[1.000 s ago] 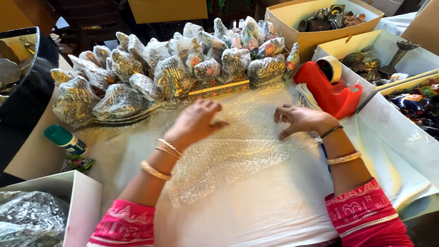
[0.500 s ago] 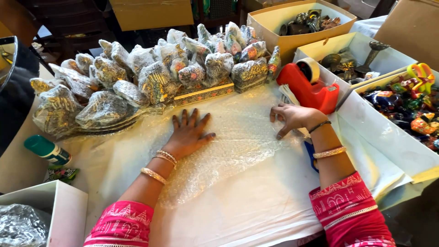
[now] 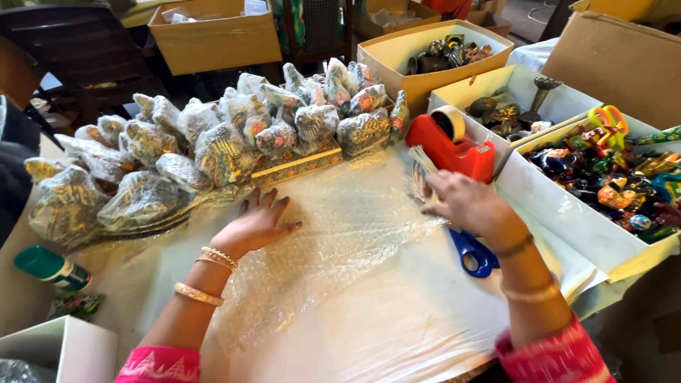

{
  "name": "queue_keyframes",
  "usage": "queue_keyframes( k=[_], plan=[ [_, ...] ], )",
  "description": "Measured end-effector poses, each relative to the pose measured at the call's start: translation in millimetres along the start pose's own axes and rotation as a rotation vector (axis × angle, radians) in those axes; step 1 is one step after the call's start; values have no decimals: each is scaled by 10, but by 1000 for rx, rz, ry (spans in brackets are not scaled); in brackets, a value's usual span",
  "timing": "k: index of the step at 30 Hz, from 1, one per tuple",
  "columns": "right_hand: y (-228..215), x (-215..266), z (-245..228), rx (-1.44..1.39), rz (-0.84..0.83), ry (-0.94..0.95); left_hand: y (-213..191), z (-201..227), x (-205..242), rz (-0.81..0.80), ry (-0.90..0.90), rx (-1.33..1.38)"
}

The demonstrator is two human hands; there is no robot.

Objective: Packing brass peacock figurines into bubble wrap and boxes.

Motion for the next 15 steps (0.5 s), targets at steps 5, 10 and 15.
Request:
queue_keyframes(
  k=[5,10,15],
  plan=[
    [325,623,24,65,-167,220,-399,878,152,-112,165,-30],
    [633,1000,370,65,33,175,-86,1494,-85,-139,334,-28],
    [542,1152,245,273,114,143,338,1655,-261,66,430,-11]
  ],
)
Point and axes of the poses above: each hand's wrist, its own x-axis away from the middle knuckle, its own y-axis out of the palm, z = x × y, the point moved 7 cm from there along -x, towards the middle knuckle, and after that the axes turned 9 degrees about -z, right-handed, at the moved point
